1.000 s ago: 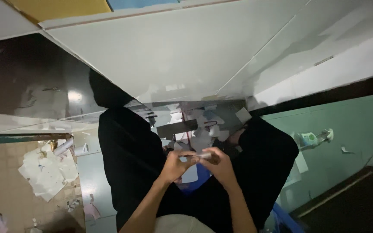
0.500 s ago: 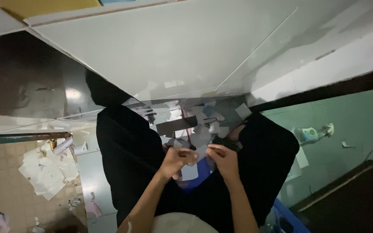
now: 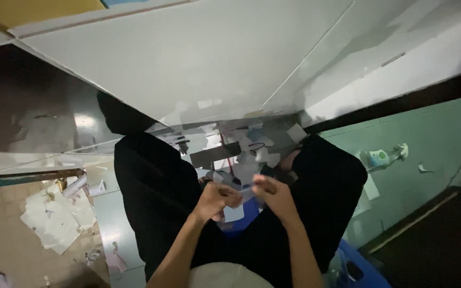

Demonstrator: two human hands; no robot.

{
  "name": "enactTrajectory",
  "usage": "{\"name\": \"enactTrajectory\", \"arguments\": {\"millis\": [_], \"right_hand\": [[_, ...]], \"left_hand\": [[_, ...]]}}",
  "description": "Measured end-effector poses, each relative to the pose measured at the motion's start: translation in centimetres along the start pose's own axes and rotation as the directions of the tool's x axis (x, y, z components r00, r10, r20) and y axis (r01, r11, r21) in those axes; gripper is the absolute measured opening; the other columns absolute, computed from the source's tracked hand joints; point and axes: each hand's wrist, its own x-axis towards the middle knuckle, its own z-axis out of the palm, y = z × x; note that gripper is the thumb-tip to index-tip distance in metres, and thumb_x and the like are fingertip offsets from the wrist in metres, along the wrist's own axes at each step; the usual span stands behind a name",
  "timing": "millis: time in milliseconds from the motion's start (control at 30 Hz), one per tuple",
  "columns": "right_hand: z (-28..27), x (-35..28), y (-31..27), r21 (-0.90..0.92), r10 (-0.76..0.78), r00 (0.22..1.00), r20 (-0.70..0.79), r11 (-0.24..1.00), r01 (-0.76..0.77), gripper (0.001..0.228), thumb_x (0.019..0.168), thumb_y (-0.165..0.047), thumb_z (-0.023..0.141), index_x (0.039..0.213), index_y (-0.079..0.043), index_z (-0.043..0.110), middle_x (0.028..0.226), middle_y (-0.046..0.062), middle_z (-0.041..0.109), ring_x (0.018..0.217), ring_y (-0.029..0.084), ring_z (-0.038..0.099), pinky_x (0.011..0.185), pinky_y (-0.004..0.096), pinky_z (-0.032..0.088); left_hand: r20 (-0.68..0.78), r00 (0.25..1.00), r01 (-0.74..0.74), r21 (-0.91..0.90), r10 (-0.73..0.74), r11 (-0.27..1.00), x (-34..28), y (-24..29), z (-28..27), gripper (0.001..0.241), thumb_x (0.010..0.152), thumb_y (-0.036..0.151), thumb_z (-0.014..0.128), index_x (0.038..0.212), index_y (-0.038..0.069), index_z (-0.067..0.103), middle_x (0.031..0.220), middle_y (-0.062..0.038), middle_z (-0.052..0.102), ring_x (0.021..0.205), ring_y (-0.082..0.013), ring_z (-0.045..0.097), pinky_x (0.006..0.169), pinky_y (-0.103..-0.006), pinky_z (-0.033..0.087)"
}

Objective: Applying colored vinyl squares to a tiled wall to create a decorative pattern, including peeling backings and trimming with scissors.

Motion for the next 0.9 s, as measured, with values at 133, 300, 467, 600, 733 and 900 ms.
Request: {"name": "enactTrajectory", "arguments": {"millis": [133, 300, 467, 600, 733, 900], "right_hand": [[0.6, 0.0, 0.3, -0.075, 0.067, 0.997, 0.041, 0.995, -0.064, 0.037, 0.087, -0.031, 0.094, 0.110, -0.003, 0.087, 0.104, 0.022, 0.086, 0.101, 0.032, 0.079, 0.091, 0.046, 0.060], [0.3, 0.7, 2.1, -0.087, 0.108, 0.994, -0.003, 0.990, -0.108, 0.036, 0.094, -0.039, 0.089, 0.109, -0.006, 0.090, 0.102, 0.020, 0.085, 0.098, 0.035, 0.081, 0.087, 0.048, 0.061], [0.8, 0.1, 1.0, 0.014, 0.105, 0.989, -0.105, 0.994, -0.105, 0.042, 0.086, -0.041, 0.096, 0.103, -0.003, 0.088, 0.097, 0.018, 0.085, 0.094, 0.027, 0.077, 0.087, 0.044, 0.060], [1.2, -0.4, -0.4, 0.038, 0.100, 0.985, -0.140, 0.995, -0.096, 0.044, 0.083, -0.044, 0.096, 0.101, -0.005, 0.089, 0.094, 0.018, 0.085, 0.090, 0.028, 0.079, 0.085, 0.043, 0.060], [1.5, -1.8, -3.7, 0.007, 0.042, 0.987, -0.156, 0.999, -0.042, 0.037, 0.087, -0.039, 0.093, 0.101, -0.005, 0.089, 0.089, 0.020, 0.084, 0.089, 0.032, 0.080, 0.083, 0.045, 0.061], [0.4, -1.0, -3.1, -0.030, -0.066, 0.953, -0.296, 0.998, 0.059, 0.026, 0.094, -0.027, 0.087, 0.105, -0.003, 0.086, 0.085, 0.023, 0.079, 0.092, 0.037, 0.078, 0.087, 0.051, 0.058]], "left_hand": [[0.100, 0.993, -0.054, -0.052, 0.059, 0.997, -0.6, 0.7, 0.1, 0.021, 0.091, 0.022, 0.092, 0.088, 0.001, 0.087, 0.069, -0.017, 0.077, 0.064, -0.0227, 0.074, 0.062, -0.0411, 0.059], [0.373, 0.928, 0.007, -0.048, 0.012, 0.999, 0.6, 0.0, -2.0, 0.033, 0.096, 0.035, 0.085, 0.107, 0.004, 0.079, 0.073, -0.004, 0.064, 0.069, 0.0040, 0.050, 0.072, -0.0189, 0.039], [0.202, 0.940, -0.196, -0.337, 0.274, 0.921, 2.5, -7.7, -1.3, 0.108, 0.047, 0.078, 0.095, 0.123, 0.003, 0.084, 0.100, -0.022, 0.083, 0.090, -0.0307, 0.080, 0.071, -0.0381, 0.067], [0.025, 0.994, 0.112, -0.141, -0.109, 0.984, 1.4, -1.5, -0.6, 0.069, 0.068, 0.044, 0.104, 0.112, -0.006, 0.085, 0.091, -0.021, 0.083, 0.080, -0.0273, 0.082, 0.069, -0.0353, 0.070], [0.027, 0.986, 0.166, -0.179, -0.164, 0.970, 0.5, 2.0, -1.4, 0.056, 0.066, 0.027, 0.107, 0.109, -0.004, 0.086, 0.085, -0.024, 0.082, 0.075, -0.0284, 0.082, 0.067, -0.0364, 0.069], [-0.082, 0.994, -0.079, -0.042, 0.076, 0.996, 2.7, -2.0, -2.3, 0.111, -0.001, 0.009, 0.106, 0.108, 0.018, 0.089, 0.080, -0.004, 0.085, 0.076, -0.0053, 0.074, 0.082, -0.0239, 0.065]]}}
